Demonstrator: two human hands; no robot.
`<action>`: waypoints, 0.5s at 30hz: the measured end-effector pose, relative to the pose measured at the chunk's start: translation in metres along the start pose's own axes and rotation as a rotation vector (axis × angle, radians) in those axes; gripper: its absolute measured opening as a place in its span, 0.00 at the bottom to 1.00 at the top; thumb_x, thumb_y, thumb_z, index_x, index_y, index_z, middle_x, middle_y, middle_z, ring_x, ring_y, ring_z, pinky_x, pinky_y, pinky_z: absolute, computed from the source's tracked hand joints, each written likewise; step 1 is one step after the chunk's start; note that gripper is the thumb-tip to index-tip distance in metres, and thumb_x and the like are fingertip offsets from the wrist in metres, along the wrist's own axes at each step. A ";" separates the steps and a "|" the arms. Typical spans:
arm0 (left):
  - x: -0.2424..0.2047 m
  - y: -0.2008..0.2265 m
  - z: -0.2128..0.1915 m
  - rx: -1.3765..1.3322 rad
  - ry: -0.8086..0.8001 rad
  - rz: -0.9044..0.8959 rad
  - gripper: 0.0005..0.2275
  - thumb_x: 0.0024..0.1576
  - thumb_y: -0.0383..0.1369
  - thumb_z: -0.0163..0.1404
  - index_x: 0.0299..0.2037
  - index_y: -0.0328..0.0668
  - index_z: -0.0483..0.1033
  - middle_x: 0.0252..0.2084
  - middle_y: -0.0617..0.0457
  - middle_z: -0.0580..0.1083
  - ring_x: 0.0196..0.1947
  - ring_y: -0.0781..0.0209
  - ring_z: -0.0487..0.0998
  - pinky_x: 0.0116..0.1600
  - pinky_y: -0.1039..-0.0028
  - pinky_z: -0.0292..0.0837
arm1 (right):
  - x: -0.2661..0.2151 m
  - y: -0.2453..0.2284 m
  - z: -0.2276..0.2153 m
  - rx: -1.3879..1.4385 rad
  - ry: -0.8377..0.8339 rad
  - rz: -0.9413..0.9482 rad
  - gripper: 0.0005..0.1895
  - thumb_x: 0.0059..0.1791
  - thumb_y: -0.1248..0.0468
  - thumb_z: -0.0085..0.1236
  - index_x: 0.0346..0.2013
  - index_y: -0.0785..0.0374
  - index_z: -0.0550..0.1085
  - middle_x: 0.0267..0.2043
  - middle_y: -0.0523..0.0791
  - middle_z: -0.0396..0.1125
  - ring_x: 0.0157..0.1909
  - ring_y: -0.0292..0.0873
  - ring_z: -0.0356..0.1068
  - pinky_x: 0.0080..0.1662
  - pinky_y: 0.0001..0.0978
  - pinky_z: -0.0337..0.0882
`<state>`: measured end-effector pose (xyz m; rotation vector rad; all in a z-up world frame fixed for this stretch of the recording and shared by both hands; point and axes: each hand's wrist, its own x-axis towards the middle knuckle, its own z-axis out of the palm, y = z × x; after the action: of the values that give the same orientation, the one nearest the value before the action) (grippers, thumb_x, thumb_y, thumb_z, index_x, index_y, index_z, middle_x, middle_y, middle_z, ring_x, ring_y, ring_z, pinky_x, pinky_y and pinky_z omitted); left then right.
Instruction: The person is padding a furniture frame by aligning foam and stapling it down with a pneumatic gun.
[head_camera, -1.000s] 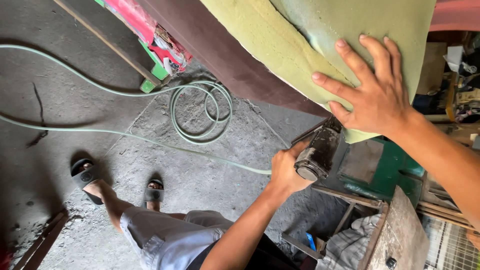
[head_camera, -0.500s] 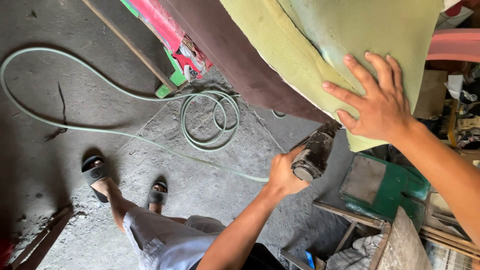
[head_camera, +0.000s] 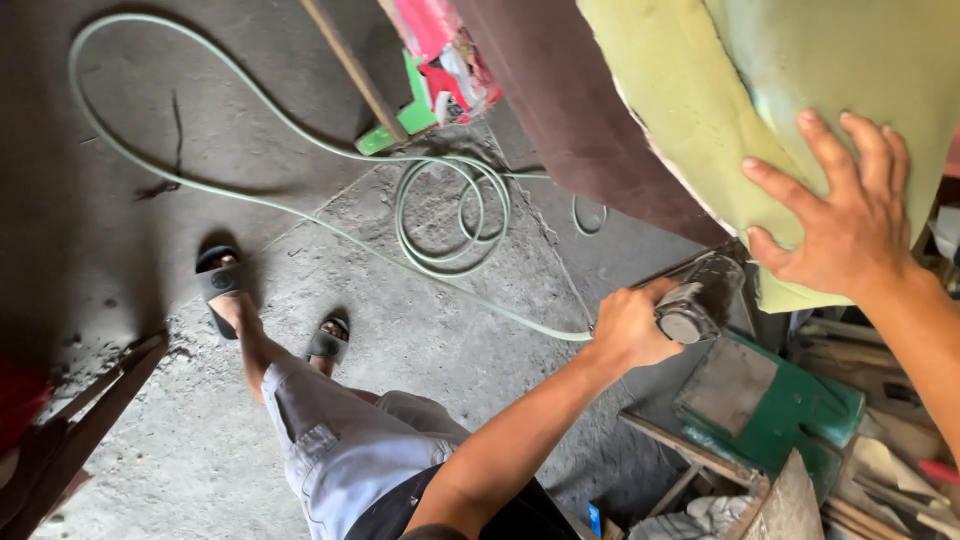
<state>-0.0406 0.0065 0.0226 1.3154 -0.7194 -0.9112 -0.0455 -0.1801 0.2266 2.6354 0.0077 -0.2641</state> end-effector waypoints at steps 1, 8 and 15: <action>-0.001 0.010 -0.012 0.013 -0.073 -0.056 0.30 0.41 0.47 0.54 0.59 0.54 0.76 0.39 0.45 0.83 0.42 0.37 0.83 0.49 0.50 0.77 | 0.000 -0.001 -0.002 -0.018 0.012 -0.004 0.42 0.42 0.45 0.62 0.72 0.46 0.75 0.83 0.60 0.56 0.76 0.76 0.56 0.74 0.75 0.54; -0.007 -0.007 -0.062 -0.121 0.092 -0.040 0.32 0.43 0.36 0.52 0.64 0.52 0.75 0.40 0.49 0.84 0.39 0.52 0.87 0.47 0.63 0.83 | 0.014 0.001 -0.007 -0.336 0.000 0.101 0.54 0.45 0.23 0.43 0.79 0.45 0.73 0.76 0.44 0.66 0.65 0.52 0.61 0.57 0.42 0.66; 0.022 -0.018 -0.106 -0.046 0.174 -0.079 0.18 0.37 0.35 0.49 0.40 0.54 0.77 0.23 0.47 0.73 0.30 0.32 0.58 0.34 0.57 0.70 | 0.022 -0.011 0.001 -0.261 0.077 0.131 0.40 0.48 0.31 0.60 0.74 0.33 0.76 0.73 0.47 0.65 0.66 0.58 0.60 0.62 0.53 0.65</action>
<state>0.0588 0.0385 -0.0106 1.3706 -0.5120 -0.8595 -0.0245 -0.1719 0.2170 2.3732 -0.0979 -0.1081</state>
